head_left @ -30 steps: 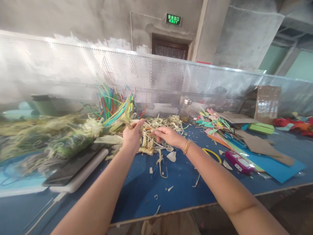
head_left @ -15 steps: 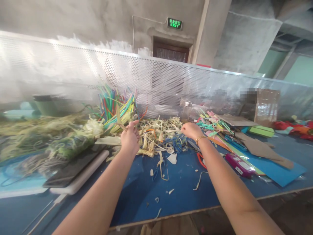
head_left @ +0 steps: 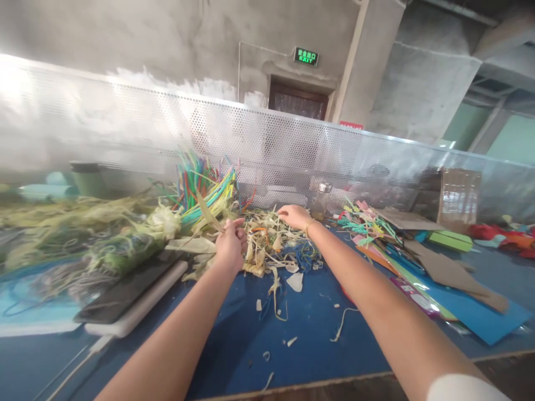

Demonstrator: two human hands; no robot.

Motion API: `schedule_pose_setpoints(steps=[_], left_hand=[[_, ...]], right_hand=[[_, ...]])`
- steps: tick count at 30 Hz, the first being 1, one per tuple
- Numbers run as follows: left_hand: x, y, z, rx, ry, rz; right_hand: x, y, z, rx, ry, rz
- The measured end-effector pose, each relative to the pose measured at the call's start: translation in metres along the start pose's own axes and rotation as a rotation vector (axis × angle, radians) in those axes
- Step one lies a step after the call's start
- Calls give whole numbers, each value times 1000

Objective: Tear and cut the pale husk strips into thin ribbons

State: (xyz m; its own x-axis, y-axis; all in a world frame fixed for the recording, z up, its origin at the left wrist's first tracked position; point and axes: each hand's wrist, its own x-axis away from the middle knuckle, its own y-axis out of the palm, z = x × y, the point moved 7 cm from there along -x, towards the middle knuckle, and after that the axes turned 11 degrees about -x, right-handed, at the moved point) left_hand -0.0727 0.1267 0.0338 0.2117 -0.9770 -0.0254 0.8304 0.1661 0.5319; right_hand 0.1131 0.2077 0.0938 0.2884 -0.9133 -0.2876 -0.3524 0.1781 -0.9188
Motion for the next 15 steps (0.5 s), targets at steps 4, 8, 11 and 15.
schedule_pose_setpoints(steps=[4,8,11,15], left_hand=[[-5,-3,-2,-5,2,-12],[-8,-7,-3,-10,-8,-11],[-6,-6,-2,-4,-20,-9],[-1,0,3,14,-9,-23]], right_hand=[[-24,37,-8,-68,-38,-115],[-1,81,-25,-97,-233,-388],[22,75,-15,-30,-305,-351],[28,29,22,-54,-182,-180]])
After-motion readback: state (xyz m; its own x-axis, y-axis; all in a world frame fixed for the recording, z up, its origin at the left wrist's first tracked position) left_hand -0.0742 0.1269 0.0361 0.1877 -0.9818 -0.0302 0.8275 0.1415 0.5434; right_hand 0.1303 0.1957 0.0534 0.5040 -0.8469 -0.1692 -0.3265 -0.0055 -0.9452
